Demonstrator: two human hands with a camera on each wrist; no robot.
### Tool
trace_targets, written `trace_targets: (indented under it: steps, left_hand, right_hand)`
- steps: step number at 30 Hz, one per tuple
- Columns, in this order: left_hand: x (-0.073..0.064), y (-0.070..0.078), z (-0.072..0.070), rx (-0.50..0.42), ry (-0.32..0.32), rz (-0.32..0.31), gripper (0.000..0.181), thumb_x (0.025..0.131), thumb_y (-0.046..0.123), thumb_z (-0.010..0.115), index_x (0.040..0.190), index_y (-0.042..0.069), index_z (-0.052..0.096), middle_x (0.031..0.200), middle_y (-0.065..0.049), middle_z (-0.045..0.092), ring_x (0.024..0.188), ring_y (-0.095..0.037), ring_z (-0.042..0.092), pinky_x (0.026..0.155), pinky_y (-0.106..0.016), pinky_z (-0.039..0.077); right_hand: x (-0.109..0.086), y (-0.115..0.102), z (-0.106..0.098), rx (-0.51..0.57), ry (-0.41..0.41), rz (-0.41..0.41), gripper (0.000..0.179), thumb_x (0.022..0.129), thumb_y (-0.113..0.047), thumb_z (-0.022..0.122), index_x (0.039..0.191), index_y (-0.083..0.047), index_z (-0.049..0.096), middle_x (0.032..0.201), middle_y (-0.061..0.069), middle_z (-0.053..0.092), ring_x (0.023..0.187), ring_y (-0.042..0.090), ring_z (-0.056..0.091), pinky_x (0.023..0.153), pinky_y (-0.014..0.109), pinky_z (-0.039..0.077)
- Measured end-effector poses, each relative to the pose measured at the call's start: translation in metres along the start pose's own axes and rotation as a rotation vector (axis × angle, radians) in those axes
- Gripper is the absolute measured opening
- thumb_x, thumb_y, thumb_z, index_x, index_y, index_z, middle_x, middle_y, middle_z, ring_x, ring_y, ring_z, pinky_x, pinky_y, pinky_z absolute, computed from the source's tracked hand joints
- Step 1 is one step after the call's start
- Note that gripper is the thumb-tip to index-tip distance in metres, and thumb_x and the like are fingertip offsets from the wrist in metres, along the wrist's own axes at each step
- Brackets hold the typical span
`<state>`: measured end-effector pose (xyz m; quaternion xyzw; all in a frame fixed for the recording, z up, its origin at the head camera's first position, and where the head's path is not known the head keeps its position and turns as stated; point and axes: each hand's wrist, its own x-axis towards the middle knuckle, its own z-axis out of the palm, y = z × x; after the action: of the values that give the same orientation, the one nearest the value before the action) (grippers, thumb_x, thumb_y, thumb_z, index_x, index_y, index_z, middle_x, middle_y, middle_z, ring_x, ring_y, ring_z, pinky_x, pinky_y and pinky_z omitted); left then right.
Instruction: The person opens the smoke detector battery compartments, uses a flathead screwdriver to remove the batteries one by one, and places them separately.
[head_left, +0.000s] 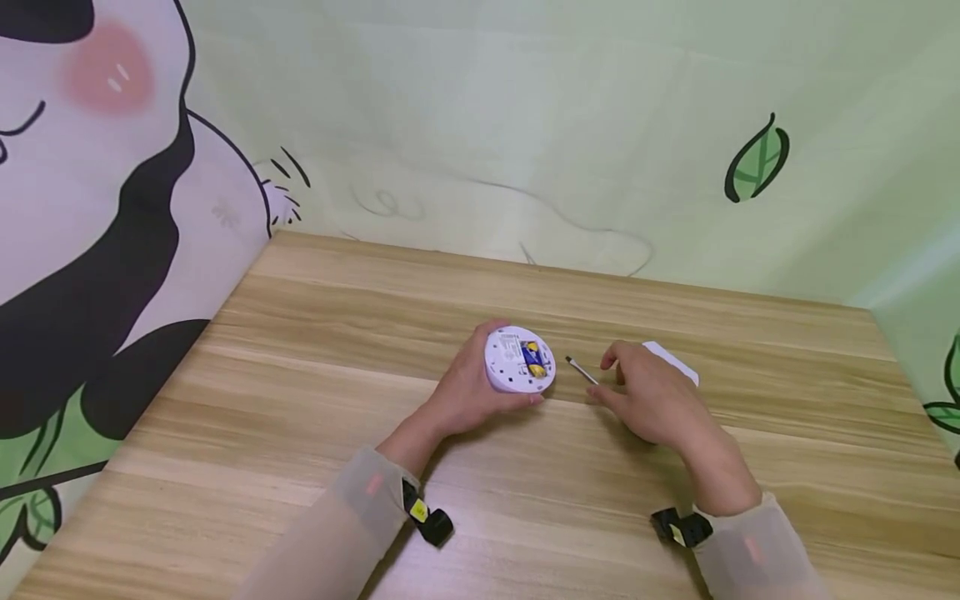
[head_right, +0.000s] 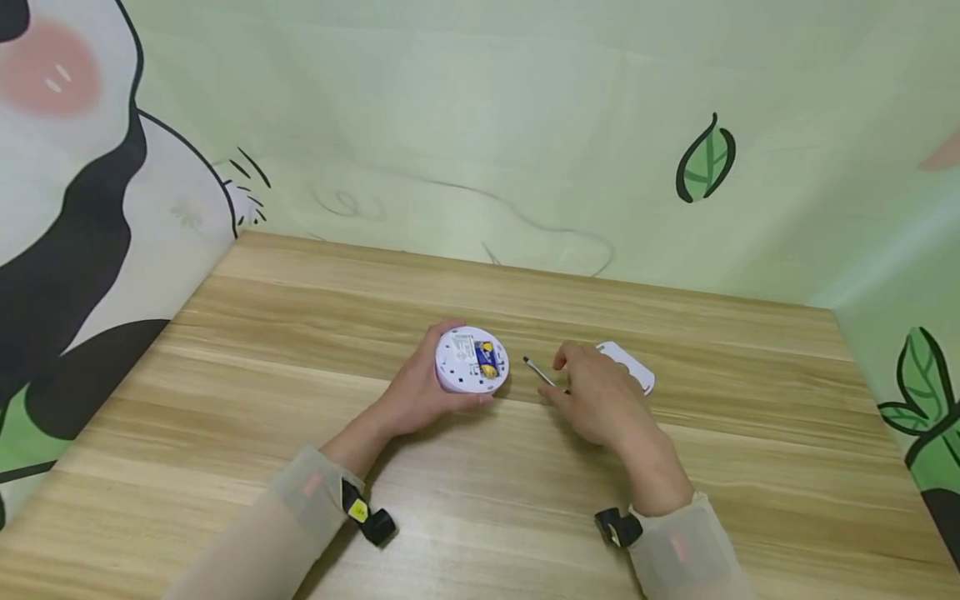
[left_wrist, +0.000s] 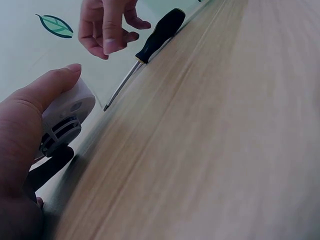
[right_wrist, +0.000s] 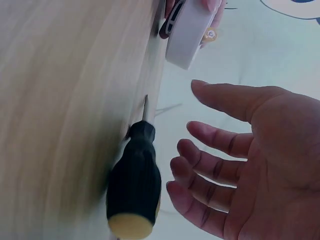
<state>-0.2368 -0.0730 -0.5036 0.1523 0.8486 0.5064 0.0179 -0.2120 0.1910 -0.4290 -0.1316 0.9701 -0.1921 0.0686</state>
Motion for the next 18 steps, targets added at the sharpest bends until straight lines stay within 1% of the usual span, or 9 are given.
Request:
trace_targets:
  steps: [5, 10, 12, 15, 18]
  left_hand:
    - [0.000, 0.000, 0.001, 0.010, -0.009, 0.011, 0.113, 0.066, 0.041, 0.097, 0.156, 0.017, 0.035, 0.141, -0.008, 0.055, 0.131, -0.027, 0.054, 0.117, -0.049, 0.041]
    - [0.000, 0.001, 0.001, 0.045, -0.022, 0.017, 0.114, 0.064, 0.045, 0.098, 0.156, 0.019, 0.035, 0.142, -0.006, 0.054, 0.132, -0.027, 0.051, 0.116, -0.051, 0.041]
    - [-0.001, 0.001, 0.001, 0.067, -0.030, 0.015, 0.114, 0.064, 0.047, 0.097, 0.156, 0.020, 0.036, 0.142, -0.005, 0.054, 0.133, -0.027, 0.048, 0.115, -0.052, 0.041]
    - [-0.002, 0.002, 0.001, 0.098, -0.043, 0.013, 0.113, 0.064, 0.049, 0.097, 0.156, 0.023, 0.035, 0.144, -0.002, 0.054, 0.138, -0.030, 0.043, 0.116, -0.053, 0.039]
    - [-0.004, 0.002, 0.000, 0.109, -0.059, 0.015, 0.113, 0.065, 0.050, 0.096, 0.156, 0.024, 0.034, 0.147, 0.000, 0.052, 0.145, -0.035, 0.037, 0.123, -0.056, 0.031]
  right_hand:
    - [-0.001, -0.005, -0.001, 0.009, 0.037, -0.034, 0.039, 0.096, -0.039, 0.072, 0.117, -0.008, 0.063, 0.101, 0.011, 0.066, 0.078, 0.021, 0.059, 0.061, 0.031, 0.045]
    - [-0.003, -0.010, 0.002, 0.060, 0.036, -0.033, 0.044, 0.096, -0.046, 0.071, 0.120, -0.009, 0.063, 0.103, 0.009, 0.066, 0.081, 0.020, 0.059, 0.068, 0.032, 0.046]
    - [-0.002, -0.013, 0.005, 0.079, 0.037, -0.039, 0.046, 0.096, -0.048, 0.072, 0.119, -0.009, 0.063, 0.100, 0.008, 0.066, 0.079, 0.019, 0.058, 0.068, 0.032, 0.045]
    - [-0.001, -0.018, 0.008, 0.093, 0.049, -0.062, 0.047, 0.094, -0.049, 0.073, 0.117, -0.010, 0.064, 0.097, 0.006, 0.066, 0.075, 0.017, 0.056, 0.064, 0.031, 0.044]
    - [-0.002, -0.023, 0.012, 0.107, 0.058, -0.073, 0.044, 0.094, -0.047, 0.074, 0.115, -0.009, 0.064, 0.094, 0.005, 0.065, 0.074, 0.017, 0.056, 0.063, 0.030, 0.045]
